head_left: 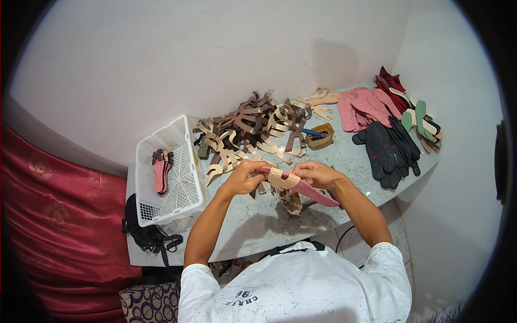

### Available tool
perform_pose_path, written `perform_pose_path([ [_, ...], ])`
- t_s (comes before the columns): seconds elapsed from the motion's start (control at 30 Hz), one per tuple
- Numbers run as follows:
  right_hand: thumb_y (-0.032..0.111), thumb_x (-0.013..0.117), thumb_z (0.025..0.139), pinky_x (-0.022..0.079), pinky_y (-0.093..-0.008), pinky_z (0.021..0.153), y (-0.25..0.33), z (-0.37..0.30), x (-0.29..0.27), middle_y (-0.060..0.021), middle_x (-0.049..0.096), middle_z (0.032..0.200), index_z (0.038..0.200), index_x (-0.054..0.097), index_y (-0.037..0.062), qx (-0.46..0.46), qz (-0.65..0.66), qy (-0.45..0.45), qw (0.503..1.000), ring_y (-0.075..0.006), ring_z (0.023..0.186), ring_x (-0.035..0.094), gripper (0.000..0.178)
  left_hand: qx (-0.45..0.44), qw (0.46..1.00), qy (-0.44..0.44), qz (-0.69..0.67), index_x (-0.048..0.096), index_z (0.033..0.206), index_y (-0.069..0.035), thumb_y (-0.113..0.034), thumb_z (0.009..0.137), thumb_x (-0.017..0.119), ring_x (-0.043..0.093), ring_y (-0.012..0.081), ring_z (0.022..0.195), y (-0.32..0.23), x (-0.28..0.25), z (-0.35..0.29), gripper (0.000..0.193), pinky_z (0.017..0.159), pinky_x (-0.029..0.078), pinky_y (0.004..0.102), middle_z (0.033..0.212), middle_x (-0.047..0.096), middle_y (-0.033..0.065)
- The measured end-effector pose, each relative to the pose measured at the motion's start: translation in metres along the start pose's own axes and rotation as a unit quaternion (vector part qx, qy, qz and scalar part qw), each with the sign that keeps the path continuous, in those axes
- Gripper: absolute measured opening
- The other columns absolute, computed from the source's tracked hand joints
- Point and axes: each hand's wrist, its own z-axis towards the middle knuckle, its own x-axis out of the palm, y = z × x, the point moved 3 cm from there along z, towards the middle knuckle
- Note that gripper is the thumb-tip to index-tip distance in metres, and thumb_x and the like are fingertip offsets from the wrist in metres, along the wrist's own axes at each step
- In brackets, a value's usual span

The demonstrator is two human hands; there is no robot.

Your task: The person is assembling footwear by attaching leather upper components to a sole and shaping them with a hammer.

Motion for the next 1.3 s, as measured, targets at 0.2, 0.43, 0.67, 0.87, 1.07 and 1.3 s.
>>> perform_pose_path([
  [0.2, 0.021, 0.069, 0.084, 0.053, -0.0516, 0.086, 0.010, -0.008, 0.047, -0.0124, 0.059, 0.108, 0.092, 0.051, 0.0084, 0.045, 0.161, 0.153, 0.974, -0.0214, 0.091, 0.064, 0.024, 0.068, 0.994, 0.026, 0.086, 0.068, 0.099, 0.000, 0.010, 0.072, 0.057, 0.067, 0.0186, 0.076, -0.021, 0.005, -0.002, 0.030, 0.069, 0.052, 0.0297, 0.086, 0.070, 0.0129],
  [0.43, 0.008, 0.071, 0.081, 0.056, -0.0299, 0.071, -0.008, 0.006, 0.034, -0.0082, 0.060, 0.096, 0.092, 0.045, 0.0091, 0.013, 0.144, 0.074, 0.987, -0.0178, 0.085, 0.065, 0.028, 0.145, 0.987, 0.024, 0.065, 0.072, 0.099, -0.008, 0.008, 0.065, 0.065, 0.061, 0.0270, 0.103, -0.014, 0.007, -0.004, 0.038, 0.089, 0.047, 0.0359, 0.104, 0.069, 0.0114],
  [0.67, -0.003, 0.072, 0.075, 0.054, -0.0224, 0.070, -0.003, 0.003, 0.026, -0.0029, 0.057, 0.086, 0.087, 0.044, 0.0088, -0.028, 0.045, -0.023, 0.998, -0.0108, 0.084, 0.062, 0.033, 0.184, 0.938, -0.091, 0.281, 0.075, 0.098, -0.023, 0.010, 0.058, 0.062, 0.044, 0.0237, 0.094, -0.006, 0.009, -0.014, 0.053, 0.085, 0.039, 0.0352, 0.096, 0.052, 0.0049],
  [0.87, -0.001, 0.076, 0.072, 0.050, -0.0200, 0.066, 0.007, 0.001, 0.026, 0.0013, 0.052, 0.082, 0.083, 0.045, 0.0100, -0.068, -0.035, -0.075, 0.994, -0.0066, 0.077, 0.055, 0.035, 0.125, 0.961, -0.053, 0.241, 0.075, 0.100, -0.023, 0.008, 0.059, 0.059, 0.042, 0.0242, 0.088, 0.013, 0.006, -0.013, 0.053, 0.084, 0.037, 0.0363, 0.088, 0.045, 0.0050],
  [1.07, 0.003, 0.078, 0.071, 0.043, -0.0187, 0.058, 0.001, 0.002, 0.012, 0.0031, 0.050, 0.080, 0.080, 0.044, 0.0108, -0.115, -0.154, -0.117, 0.974, -0.0042, 0.072, 0.049, 0.036, 0.077, 0.980, -0.008, 0.184, 0.075, 0.102, -0.018, 0.000, 0.069, 0.065, 0.045, 0.0231, 0.095, 0.018, 0.012, -0.011, 0.039, 0.088, 0.039, 0.0343, 0.097, 0.045, 0.0051],
  [1.3, 0.005, 0.078, 0.073, 0.042, -0.0189, 0.055, -0.003, 0.004, 0.031, 0.0026, 0.049, 0.078, 0.078, 0.042, 0.0098, -0.163, -0.153, -0.167, 0.960, -0.0030, 0.068, 0.049, 0.036, -0.007, 0.985, -0.164, 0.051, 0.073, 0.091, -0.010, -0.014, 0.074, 0.077, 0.052, 0.0177, 0.086, 0.051, 0.027, -0.010, 0.018, 0.078, 0.044, 0.0293, 0.100, 0.049, 0.0067],
])
